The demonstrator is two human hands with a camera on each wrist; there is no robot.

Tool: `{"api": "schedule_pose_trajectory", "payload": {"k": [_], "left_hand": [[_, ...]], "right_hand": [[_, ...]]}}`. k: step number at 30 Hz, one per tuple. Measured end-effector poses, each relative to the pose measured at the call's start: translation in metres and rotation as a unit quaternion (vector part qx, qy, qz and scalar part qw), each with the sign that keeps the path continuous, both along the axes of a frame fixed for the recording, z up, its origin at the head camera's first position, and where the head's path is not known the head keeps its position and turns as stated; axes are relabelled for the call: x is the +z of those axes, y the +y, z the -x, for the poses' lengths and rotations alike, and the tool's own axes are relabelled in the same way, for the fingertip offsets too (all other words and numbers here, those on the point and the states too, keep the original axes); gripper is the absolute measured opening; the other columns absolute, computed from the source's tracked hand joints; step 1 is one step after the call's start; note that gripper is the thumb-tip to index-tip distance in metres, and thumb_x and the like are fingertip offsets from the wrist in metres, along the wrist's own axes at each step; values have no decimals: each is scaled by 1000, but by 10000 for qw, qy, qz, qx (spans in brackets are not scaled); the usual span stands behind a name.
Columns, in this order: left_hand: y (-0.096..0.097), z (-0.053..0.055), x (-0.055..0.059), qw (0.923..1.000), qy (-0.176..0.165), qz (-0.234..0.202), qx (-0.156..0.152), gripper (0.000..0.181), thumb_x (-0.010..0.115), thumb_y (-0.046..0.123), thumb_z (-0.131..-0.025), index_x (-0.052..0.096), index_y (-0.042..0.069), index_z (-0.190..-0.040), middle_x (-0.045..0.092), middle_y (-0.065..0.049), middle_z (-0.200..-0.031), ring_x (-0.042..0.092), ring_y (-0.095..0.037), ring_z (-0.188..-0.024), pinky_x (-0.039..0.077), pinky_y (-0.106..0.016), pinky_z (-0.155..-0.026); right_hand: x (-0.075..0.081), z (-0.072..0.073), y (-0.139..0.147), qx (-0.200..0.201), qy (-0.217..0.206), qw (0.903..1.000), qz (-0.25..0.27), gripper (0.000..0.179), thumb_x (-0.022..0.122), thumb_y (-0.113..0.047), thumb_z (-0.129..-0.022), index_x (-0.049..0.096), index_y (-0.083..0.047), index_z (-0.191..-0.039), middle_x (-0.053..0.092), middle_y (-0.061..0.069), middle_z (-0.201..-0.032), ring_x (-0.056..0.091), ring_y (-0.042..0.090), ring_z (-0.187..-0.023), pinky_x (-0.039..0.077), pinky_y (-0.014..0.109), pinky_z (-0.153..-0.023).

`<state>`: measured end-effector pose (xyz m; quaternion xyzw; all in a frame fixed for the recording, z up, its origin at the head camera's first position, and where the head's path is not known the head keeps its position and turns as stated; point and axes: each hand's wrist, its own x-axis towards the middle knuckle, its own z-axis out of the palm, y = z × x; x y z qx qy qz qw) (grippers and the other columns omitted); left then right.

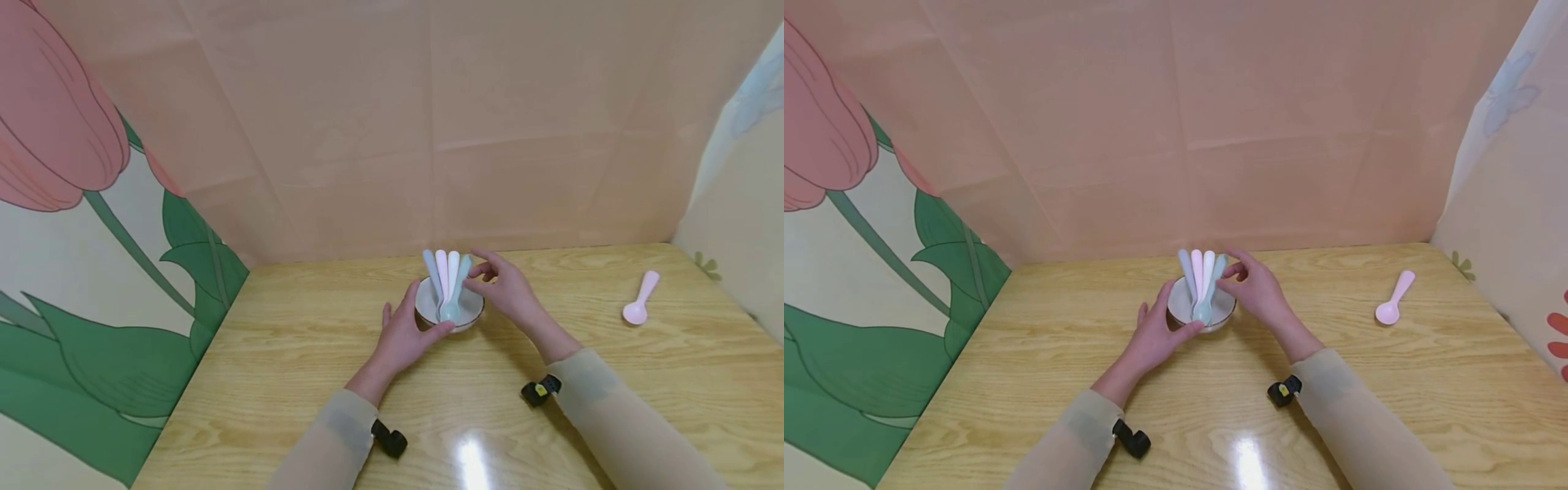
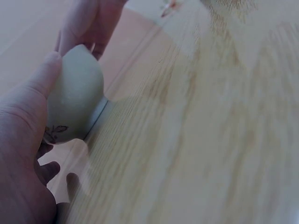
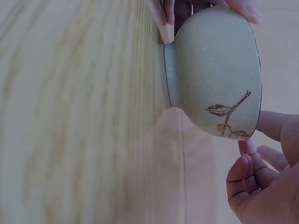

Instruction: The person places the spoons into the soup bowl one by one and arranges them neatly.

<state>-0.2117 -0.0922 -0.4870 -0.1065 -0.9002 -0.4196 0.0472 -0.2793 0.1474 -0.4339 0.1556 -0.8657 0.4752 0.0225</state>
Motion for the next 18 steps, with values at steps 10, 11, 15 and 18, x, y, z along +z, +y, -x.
{"api": "schedule_pose_trajectory", "payload": {"k": [10, 11, 15, 18], "left_hand": [[1, 0, -1, 10000, -26, 38, -3, 109, 75, 72, -95, 20, 26, -177, 48, -3, -170, 45, -23, -156, -2, -63, -133], [2, 0, -1, 10000, -31, 50, 10, 109, 75, 72, -95, 20, 25, -177, 48, -3, -170, 45, -23, -156, -2, -63, -133], [1, -1, 1, 9999, -50, 82, 45, 111, 76, 72, -94, 20, 25, -177, 47, -3, -171, 45, -22, -157, -2, -61, -133], [1, -1, 1, 10000, -42, 38, 50, 110, 76, 72, -94, 20, 25, -177, 47, -4, -171, 45, -23, -157, -2, -62, -133]], "right_hand": [[1, -2, 13, -134, -76, 9999, -65, 69, 78, -25, -106, 48, -8, -166, 73, 17, -123, 57, 31, -110, 49, 30, -79], [2, -2, 14, -146, -65, 9998, -87, 70, 79, -26, -106, 48, -8, -166, 73, 17, -123, 57, 31, -110, 49, 31, -79], [7, -2, 23, -219, 22, 9994, -271, 71, 79, -27, -106, 47, -8, -166, 73, 17, -124, 58, 31, -110, 49, 32, -79], [11, -1, 31, -274, 79, 9988, -403, 71, 78, -29, -107, 46, -8, -167, 73, 17, -124, 58, 30, -108, 49, 32, -78]]}}
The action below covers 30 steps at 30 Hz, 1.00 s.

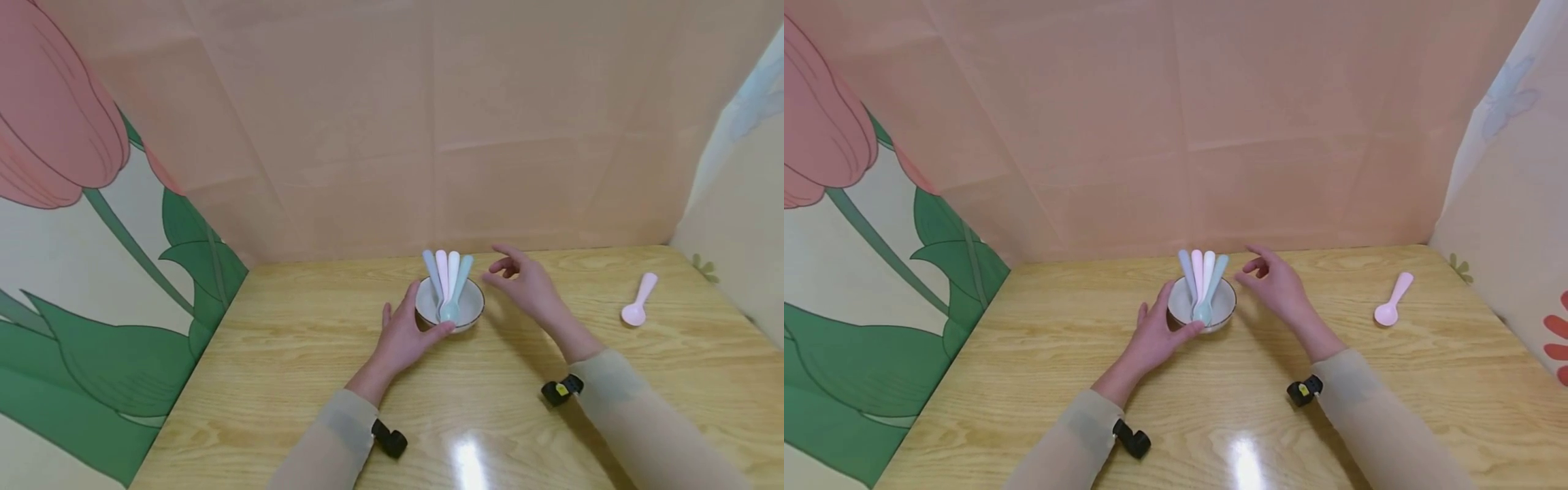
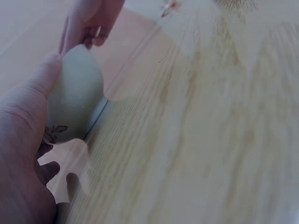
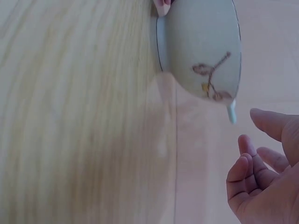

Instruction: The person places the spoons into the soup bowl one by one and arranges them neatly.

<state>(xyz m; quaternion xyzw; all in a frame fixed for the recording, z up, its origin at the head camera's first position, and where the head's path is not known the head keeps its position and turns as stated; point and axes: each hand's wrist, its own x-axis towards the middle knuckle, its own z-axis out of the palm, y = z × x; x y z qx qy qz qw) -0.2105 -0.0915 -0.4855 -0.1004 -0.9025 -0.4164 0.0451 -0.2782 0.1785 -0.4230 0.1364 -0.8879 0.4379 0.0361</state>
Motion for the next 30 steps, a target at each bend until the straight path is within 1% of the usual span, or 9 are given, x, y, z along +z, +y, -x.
{"api": "schedule_pose_trajectory", "payload": {"k": [7, 13, 19, 25, 28, 30], "left_hand": [[0, 0, 0, 10000, 60, 4, 7, 110, 77, 72, -94, 22, 25, -177, 48, -3, -170, 46, -21, -156, -1, -62, -133], [0, -1, 0, 10000, 45, -3, -4, 110, 76, 73, -94, 22, 25, -177, 48, -4, -170, 45, -21, -156, -1, -62, -133], [0, -2, 1, 10000, 23, -45, 27, 109, 77, 72, -94, 22, 26, -176, 48, -4, -170, 46, -22, -156, -2, -61, -134], [2, 1, -2, 9999, 84, -33, 48, 106, 78, 69, -95, 24, 26, -176, 50, -3, -169, 47, -21, -155, -1, -62, -133], [2, 2, -3, 9999, 103, -15, 44, 106, 78, 69, -95, 24, 27, -175, 51, -3, -168, 48, -21, -154, -1, -62, -133], [3, 2, -2, 9999, 108, -3, 33, 106, 78, 70, -95, 24, 27, -176, 50, -3, -168, 47, -21, -155, -1, -62, -133]], "right_hand": [[5, 0, 25, -145, 143, 9995, -231, 75, 77, -36, -107, 45, -5, -167, 74, 18, -125, 59, 30, -107, 48, 27, -72], [7, -2, 49, -290, 292, 9983, -411, 75, 77, -36, -107, 45, -2, -166, 74, 20, -125, 64, 33, -109, 48, 21, -72], [11, -4, 69, -373, 171, 9976, -563, 79, 74, -41, -108, 40, -2, -169, 72, 21, -131, 66, 39, -117, 48, 18, -75], [10, -2, 89, -431, 65, 9967, -686, 82, 69, -45, -110, 35, -2, -171, 69, 24, -136, 64, 45, -125, 46, 16, -75], [8, -1, 99, -490, 92, 9955, -805, 81, 68, -45, -111, 35, 0, -170, 68, 25, -136, 63, 48, -125, 47, 16, -74], [7, 0, 106, -532, 113, 9946, -889, 81, 67, -46, -111, 36, 0, -170, 68, 25, -136, 64, 49, -124, 49, 20, -74]]}}
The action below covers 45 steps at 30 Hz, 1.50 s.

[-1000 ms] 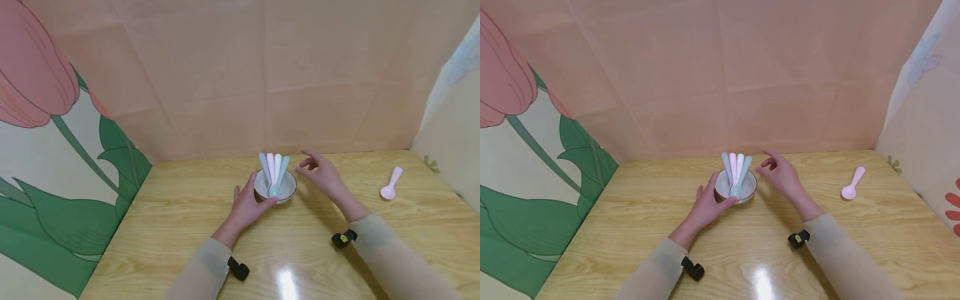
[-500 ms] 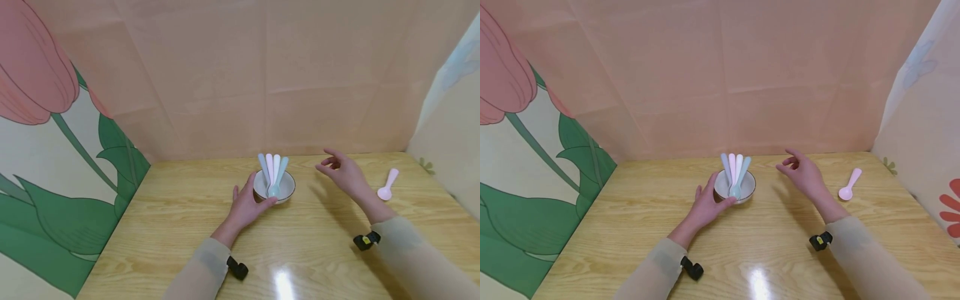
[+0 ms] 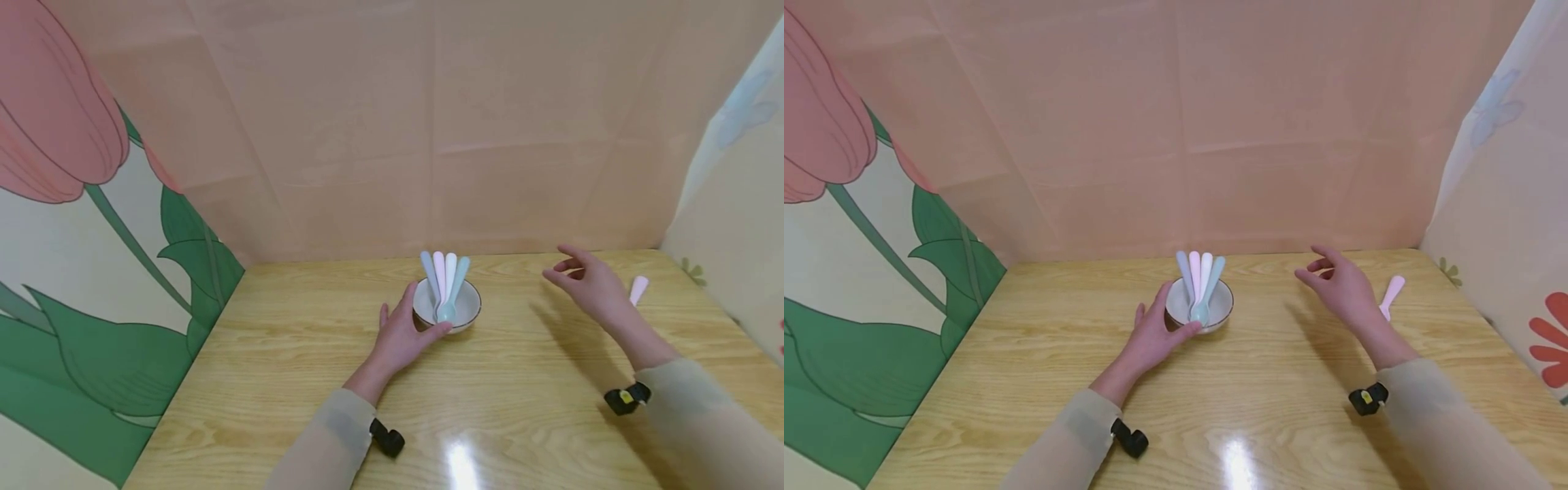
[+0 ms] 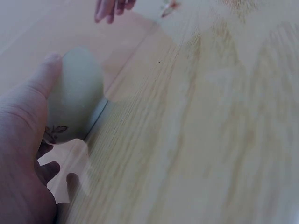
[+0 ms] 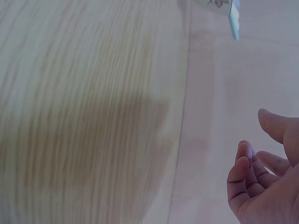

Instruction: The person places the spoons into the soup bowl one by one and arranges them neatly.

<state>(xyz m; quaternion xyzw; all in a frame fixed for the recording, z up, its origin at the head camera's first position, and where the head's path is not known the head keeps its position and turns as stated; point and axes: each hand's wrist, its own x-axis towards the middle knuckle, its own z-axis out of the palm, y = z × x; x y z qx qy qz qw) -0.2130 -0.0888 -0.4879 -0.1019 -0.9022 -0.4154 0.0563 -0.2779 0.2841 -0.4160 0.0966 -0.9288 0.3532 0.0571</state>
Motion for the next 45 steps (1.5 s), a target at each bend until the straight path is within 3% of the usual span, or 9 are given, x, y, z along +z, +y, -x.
{"api": "schedule_pose_trajectory", "payload": {"k": [5, 9, 18, 27, 45], "left_hand": [[2, -1, 1, 10000, -10, -14, -16, 108, 76, 71, -95, 22, 26, -176, 49, -4, -170, 46, -22, -156, -1, -63, -133], [3, 0, 2, 10000, -31, -12, -23, 110, 76, 72, -95, 22, 24, -177, 48, -5, -170, 46, -23, -156, -2, -62, -133], [4, 2, 1, 10000, -30, -38, -31, 109, 76, 72, -94, 22, 26, -176, 49, -4, -170, 46, -23, -156, -2, -62, -133], [5, 3, 1, 10000, 56, -24, -28, 105, 76, 71, -95, 24, 28, -175, 53, -3, -167, 49, -21, -154, 0, -65, -133], [5, 2, 2, 10000, 58, -29, -36, 104, 76, 70, -96, 24, 28, -175, 54, -3, -165, 50, -21, -153, 0, -64, -133]], "right_hand": [[-1, -1, 17, -115, 28, 9998, -130, 83, 66, -51, -110, 37, -1, -170, 67, 25, -136, 64, 51, -123, 51, 24, -73], [-3, -3, 32, -219, 53, 9997, -133, 82, 67, -48, -111, 37, 1, -169, 66, 27, -135, 64, 52, -122, 50, 21, -67], [-9, -4, 59, -360, -41, 9990, -246, 83, 64, -46, -112, 35, 7, -167, 63, 31, -137, 62, 55, -124, 45, 14, -67], [-12, 1, 78, -499, -69, 9979, -413, 81, 62, -46, -113, 35, 12, -164, 62, 36, -136, 61, 56, -123, 46, 33, -79], [-21, 5, 119, -748, -458, 9950, -474, 93, 57, -56, -112, 28, 13, -166, 55, 41, -142, 55, 59, -122, 45, 37, -77]]}}
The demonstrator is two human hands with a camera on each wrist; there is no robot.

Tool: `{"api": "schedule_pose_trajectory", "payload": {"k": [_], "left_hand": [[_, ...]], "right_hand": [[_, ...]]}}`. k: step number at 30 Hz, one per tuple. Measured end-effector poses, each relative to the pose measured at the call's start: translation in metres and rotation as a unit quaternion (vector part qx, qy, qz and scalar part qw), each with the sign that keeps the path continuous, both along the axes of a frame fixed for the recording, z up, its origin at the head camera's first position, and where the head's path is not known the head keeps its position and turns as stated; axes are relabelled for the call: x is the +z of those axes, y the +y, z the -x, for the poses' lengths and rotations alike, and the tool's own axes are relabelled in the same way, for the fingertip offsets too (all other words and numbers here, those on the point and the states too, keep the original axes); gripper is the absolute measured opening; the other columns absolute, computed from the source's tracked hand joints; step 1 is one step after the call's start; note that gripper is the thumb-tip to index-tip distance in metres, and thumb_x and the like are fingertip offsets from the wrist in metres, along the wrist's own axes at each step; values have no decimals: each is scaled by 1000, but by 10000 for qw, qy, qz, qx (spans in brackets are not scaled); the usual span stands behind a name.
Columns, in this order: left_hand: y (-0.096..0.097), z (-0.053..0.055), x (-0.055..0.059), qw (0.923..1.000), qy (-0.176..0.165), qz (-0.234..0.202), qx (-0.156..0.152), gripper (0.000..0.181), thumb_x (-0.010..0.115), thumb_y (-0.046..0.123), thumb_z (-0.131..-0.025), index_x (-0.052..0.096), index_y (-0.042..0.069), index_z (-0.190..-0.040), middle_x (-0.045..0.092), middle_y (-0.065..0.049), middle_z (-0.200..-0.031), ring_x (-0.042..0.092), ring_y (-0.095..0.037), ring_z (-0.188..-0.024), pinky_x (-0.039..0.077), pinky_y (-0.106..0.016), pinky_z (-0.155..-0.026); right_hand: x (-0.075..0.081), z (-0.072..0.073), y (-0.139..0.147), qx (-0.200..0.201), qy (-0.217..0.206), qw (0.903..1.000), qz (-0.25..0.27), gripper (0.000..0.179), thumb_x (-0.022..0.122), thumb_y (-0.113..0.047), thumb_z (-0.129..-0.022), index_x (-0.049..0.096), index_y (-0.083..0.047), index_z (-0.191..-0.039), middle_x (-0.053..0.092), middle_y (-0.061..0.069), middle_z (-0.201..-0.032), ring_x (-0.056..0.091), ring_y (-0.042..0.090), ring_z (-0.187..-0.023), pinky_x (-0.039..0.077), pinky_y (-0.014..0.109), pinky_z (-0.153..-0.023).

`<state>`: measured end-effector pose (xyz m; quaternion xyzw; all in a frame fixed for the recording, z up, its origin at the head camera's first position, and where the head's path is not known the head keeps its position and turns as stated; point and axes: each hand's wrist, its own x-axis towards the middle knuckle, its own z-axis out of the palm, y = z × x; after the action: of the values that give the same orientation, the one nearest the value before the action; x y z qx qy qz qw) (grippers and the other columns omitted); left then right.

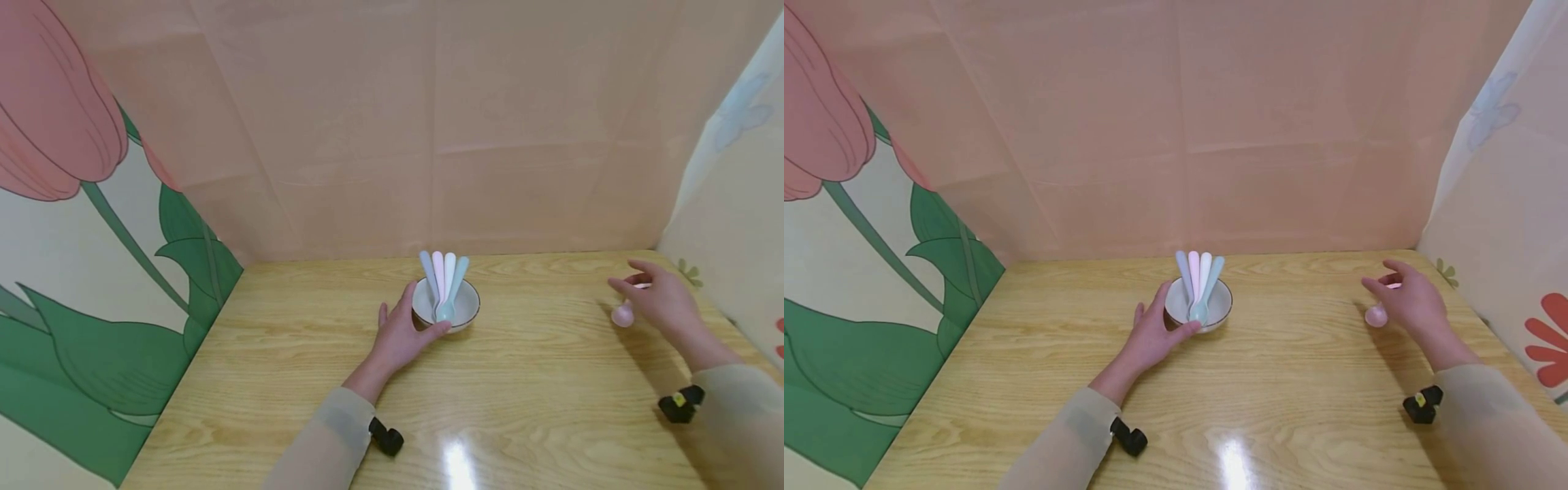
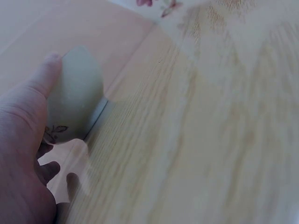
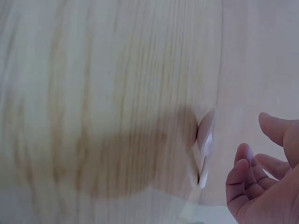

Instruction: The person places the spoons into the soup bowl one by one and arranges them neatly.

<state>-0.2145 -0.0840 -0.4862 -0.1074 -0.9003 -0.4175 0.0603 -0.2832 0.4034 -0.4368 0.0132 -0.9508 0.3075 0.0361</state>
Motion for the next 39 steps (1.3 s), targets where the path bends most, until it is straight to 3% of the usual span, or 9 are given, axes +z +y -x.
{"api": "schedule_pose_trajectory", "payload": {"k": [6, 13, 19, 22, 26, 33, 39], "left_hand": [[0, 0, 0, 10000, -13, 12, 9, 105, 77, 70, -95, 24, 27, -175, 54, -3, -166, 49, -20, -153, 0, -63, -133], [0, 0, -1, 10000, -37, 22, 32, 106, 76, 71, -95, 23, 27, -175, 53, -4, -166, 50, -21, -153, 0, -63, -133], [0, 0, -1, 10000, -56, 29, 42, 106, 76, 71, -95, 22, 26, -176, 52, -4, -167, 48, -21, -154, -1, -62, -133], [0, -1, -1, 10000, -39, 7, 40, 106, 76, 71, -95, 23, 27, -176, 52, -3, -167, 48, -21, -154, -1, -62, -133], [-1, -1, -1, 10000, -26, 7, 44, 106, 76, 72, -95, 23, 28, -175, 51, -3, -168, 47, -21, -155, -1, -62, -133], [-1, -2, 0, 10000, -19, -40, 18, 105, 77, 72, -94, 25, 29, -175, 53, -2, -166, 49, -20, -154, -1, -63, -133], [-1, -2, 1, 10000, -4, -55, 24, 104, 77, 72, -94, 25, 29, -174, 54, -2, -165, 49, -20, -153, 0, -63, -133]], "right_hand": [[-3, 0, 12, -50, 95, 9998, -161, 88, 59, -51, -113, 31, 17, -162, 58, 42, -138, 56, 59, -121, 44, 32, -73], [-5, 0, 25, -99, 20, 9996, -247, 84, 57, -46, -114, 32, 20, -159, 54, 47, -137, 56, 63, -118, 46, 43, -78], [-11, 5, 36, -93, -123, 9993, -341, 87, 56, -47, -114, 30, 23, -157, 54, 50, -137, 59, 64, -116, 49, 42, -76], [-13, 6, 39, -63, -166, 9989, -435, 88, 56, -46, -115, 28, 26, -156, 54, 50, -138, 59, 65, -117, 52, 53, -81], [-15, 7, 42, 41, -272, 9985, -482, 89, 55, -46, -114, 26, 29, -154, 53, 51, -139, 56, 69, -121, 48, 69, -91], [-15, 7, 46, -22, -610, 9971, -458, 92, 53, -49, -115, 25, 29, -153, 51, 52, -140, 53, 69, -123, 47, 73, -94], [-15, 9, 48, 71, -466, 9973, -570, 90, 55, -47, -113, 28, 31, -149, 53, 52, -137, 52, 71, -123, 46, 73, -95]]}}
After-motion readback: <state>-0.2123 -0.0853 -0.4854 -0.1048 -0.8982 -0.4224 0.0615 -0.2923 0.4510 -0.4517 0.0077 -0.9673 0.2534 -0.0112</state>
